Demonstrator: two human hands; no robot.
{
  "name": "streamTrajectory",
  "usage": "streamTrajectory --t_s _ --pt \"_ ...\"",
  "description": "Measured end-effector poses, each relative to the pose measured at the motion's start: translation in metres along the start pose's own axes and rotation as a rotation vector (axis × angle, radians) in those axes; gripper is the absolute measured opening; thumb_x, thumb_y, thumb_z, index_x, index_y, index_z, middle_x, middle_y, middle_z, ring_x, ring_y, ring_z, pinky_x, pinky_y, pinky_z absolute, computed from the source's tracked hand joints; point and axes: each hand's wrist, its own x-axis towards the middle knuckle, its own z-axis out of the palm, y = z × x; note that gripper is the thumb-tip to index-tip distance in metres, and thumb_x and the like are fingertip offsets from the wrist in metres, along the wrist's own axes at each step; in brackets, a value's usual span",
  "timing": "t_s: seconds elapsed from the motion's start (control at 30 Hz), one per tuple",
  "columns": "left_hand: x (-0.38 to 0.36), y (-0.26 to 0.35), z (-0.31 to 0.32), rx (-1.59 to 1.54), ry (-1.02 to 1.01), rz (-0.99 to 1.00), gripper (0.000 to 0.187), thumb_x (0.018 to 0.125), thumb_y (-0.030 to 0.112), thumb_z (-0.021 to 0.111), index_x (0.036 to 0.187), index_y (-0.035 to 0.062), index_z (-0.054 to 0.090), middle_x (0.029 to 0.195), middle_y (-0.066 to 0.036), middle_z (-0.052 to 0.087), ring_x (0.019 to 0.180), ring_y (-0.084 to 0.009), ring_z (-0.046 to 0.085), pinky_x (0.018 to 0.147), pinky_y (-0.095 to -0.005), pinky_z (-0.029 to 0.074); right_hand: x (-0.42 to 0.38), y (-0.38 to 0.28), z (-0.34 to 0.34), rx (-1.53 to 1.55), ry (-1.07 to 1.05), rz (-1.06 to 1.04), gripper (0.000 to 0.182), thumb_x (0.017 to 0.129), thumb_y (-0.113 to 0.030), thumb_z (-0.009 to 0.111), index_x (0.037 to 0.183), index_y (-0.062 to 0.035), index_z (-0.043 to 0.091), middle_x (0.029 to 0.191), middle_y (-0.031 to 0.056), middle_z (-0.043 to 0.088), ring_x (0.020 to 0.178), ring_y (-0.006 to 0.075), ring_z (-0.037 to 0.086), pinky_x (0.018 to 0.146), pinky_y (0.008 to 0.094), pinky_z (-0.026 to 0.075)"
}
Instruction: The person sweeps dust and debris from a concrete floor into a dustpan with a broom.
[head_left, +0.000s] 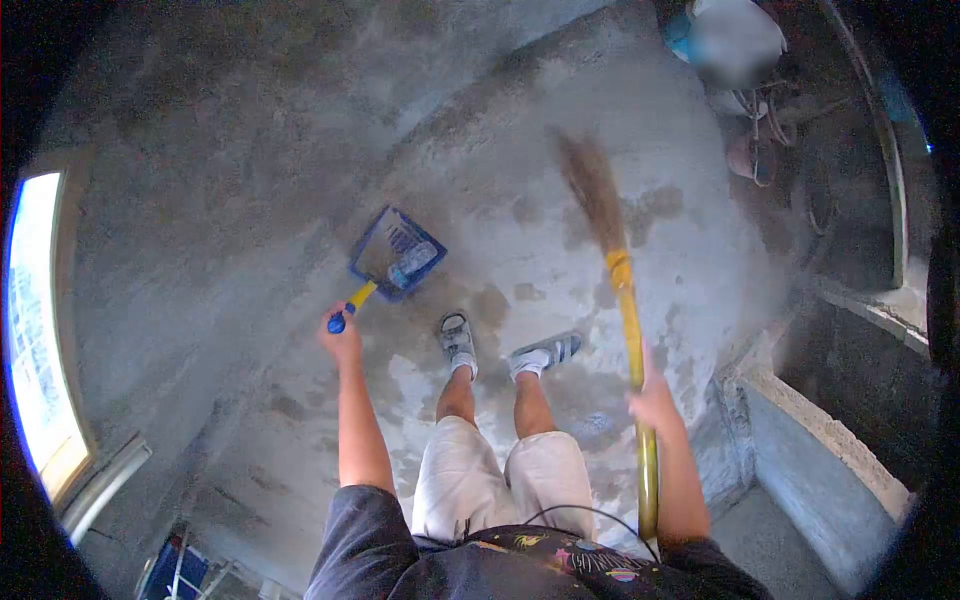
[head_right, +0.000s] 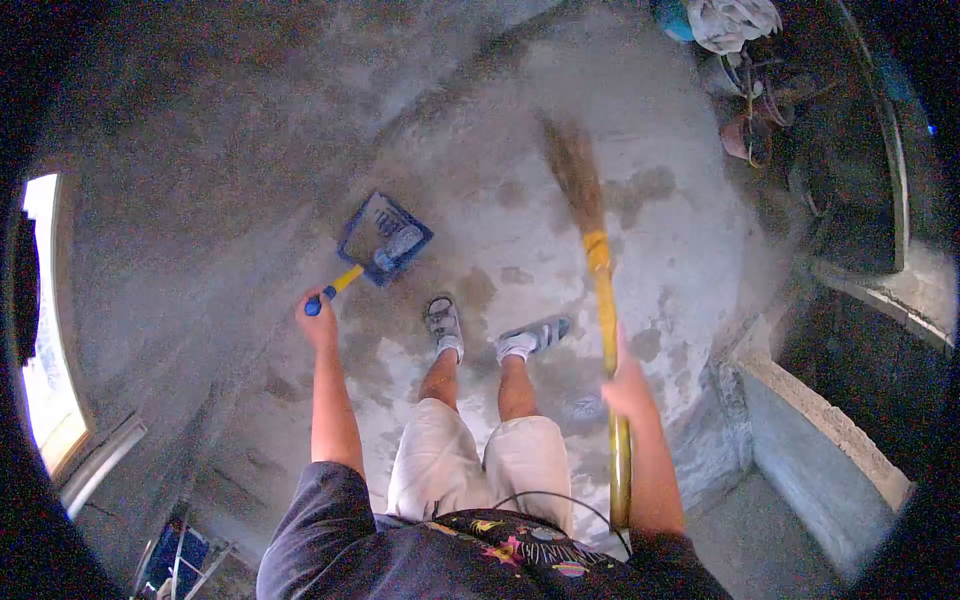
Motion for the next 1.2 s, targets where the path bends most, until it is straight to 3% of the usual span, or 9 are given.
streamTrajectory --t_s 0.2,0.27,0.33,0.5,0.73,0.9,1.07,1.13,1.2 --pt "0.003 -0.021 0.023 -0.024 0.002 -0.085 0.015 0.076 0.001 0.063 0.09 -0.0011 0.063 0.088 -0.01 0.066 0.082 -0.0183 0.062 0.078 -0.0305 0.049 0.085 0.04 0.091 -0.304 0.043 -0.083 0.045 0.068 -0.011 0.058 0.11 0.0035 0.056 0.09 0.0273 0.062 0.084 0.0416 0.062 0.07 0.0459 0.049" --pt "0.0 -0.011 0.03 -0.008 0.03 -0.061 0.015 0.075 0.001 0.063 0.09 -0.0006 0.063 0.087 -0.01 0.066 0.08 -0.0193 0.062 0.076 -0.0312 0.049 0.041 0.009 0.113 -0.358 -0.258 -0.055 0.074 0.069 -0.007 0.053 0.138 -0.0021 0.028 0.093 0.0289 0.061 0.088 0.0423 0.06 0.074 0.0478 0.049" --pt "-0.001 -0.018 0.035 0.007 0.053 -0.033 0.015 0.075 0.002 0.063 0.09 0.0 0.063 0.087 -0.01 0.066 0.078 -0.0202 0.062 0.075 -0.0319 0.049 0.014 0.04 0.153 -0.392 -0.354 -0.174 0.087 0.069 -0.007 0.053 0.144 -0.0096 0.011 0.092 0.0287 0.061 0.088 0.043 0.06 0.075 0.0486 0.048" --pt "-0.025 0.001 0.018 0.416 0.009 -0.128 0.024 0.075 0.017 0.067 0.089 -0.0015 0.064 0.083 -0.017 0.066 0.075 -0.0302 0.063 0.07 -0.0372 0.049 -0.064 0.055 0.101 -0.338 -0.394 -0.347 0.093 0.069 -0.008 0.055 0.146 -0.0182 0.004 0.089 0.0296 0.06 0.086 0.0462 0.059 0.077 0.0497 0.046" --pt "-0.082 0.045 -0.025 0.488 0.133 -0.159 0.037 0.074 0.031 0.069 0.078 -0.0052 0.062 0.075 -0.016 0.066 0.066 -0.0304 0.062 0.062 -0.0398 0.048 -0.157 0.117 -0.052 -0.174 -0.264 -0.094 0.097 0.069 -0.011 0.062 0.146 -0.0238 0.003 0.085 0.0303 0.06 0.08 0.0458 0.059 0.072 0.0502 0.047" --pt "-0.135 0.073 -0.09 -0.16 -0.007 -0.23 0.038 0.075 0.022 0.072 0.083 -0.0111 0.055 0.079 -0.016 0.062 0.067 -0.0207 0.062 0.06 -0.0341 0.053 -0.265 0.229 -0.099 0.005 0.099 -0.161 0.099 0.068 -0.006 0.062 0.146 -0.0204 0.003 0.084 0.0274 0.061 0.075 0.0375 0.063 0.069 0.0463 0.049" --pt "-0.211 0.197 -0.148 -0.49 -0.139 -0.141 0.028 0.077 0.013 0.067 0.083 -0.0103 0.053 0.077 -0.015 0.06 0.063 -0.0192 0.06 0.059 -0.0307 0.056 -0.406 0.328 -0.089 0.427 0.097 0.306 0.09 0.066 -0.004 0.059 0.143 -0.0121 0.013 0.08 0.0186 0.06 0.062 0.0267 0.062 0.053 0.0376 0.052" --pt "-0.245 0.244 -0.158 -0.557 -0.271 -0.104 0.024 0.078 0.011 0.065 0.08 -0.0101 0.053 0.075 -0.015 0.059 0.061 -0.0191 0.059 0.058 -0.0307 0.056 -0.454 0.415 -0.036 0.662 0.203 0.382 0.065 0.066 -0.001 0.059 0.125 -0.0065 0.035 0.073 0.0133 0.054 0.051 0.0221 0.055 0.04 0.0335 0.045" --pt "-0.266 0.256 -0.168 -0.626 -0.324 -0.176 0.019 0.079 0.008 0.06 0.075 -0.0102 0.054 0.072 -0.014 0.058 0.06 -0.0195 0.059 0.057 -0.0316 0.056 -0.497 0.529 0.059 0.902 0.22 0.443 0.053 0.066 0.001 0.059 0.115 -0.0034 0.038 0.068 0.0123 0.053 0.05 0.0212 0.054 0.04 0.0338 0.045"
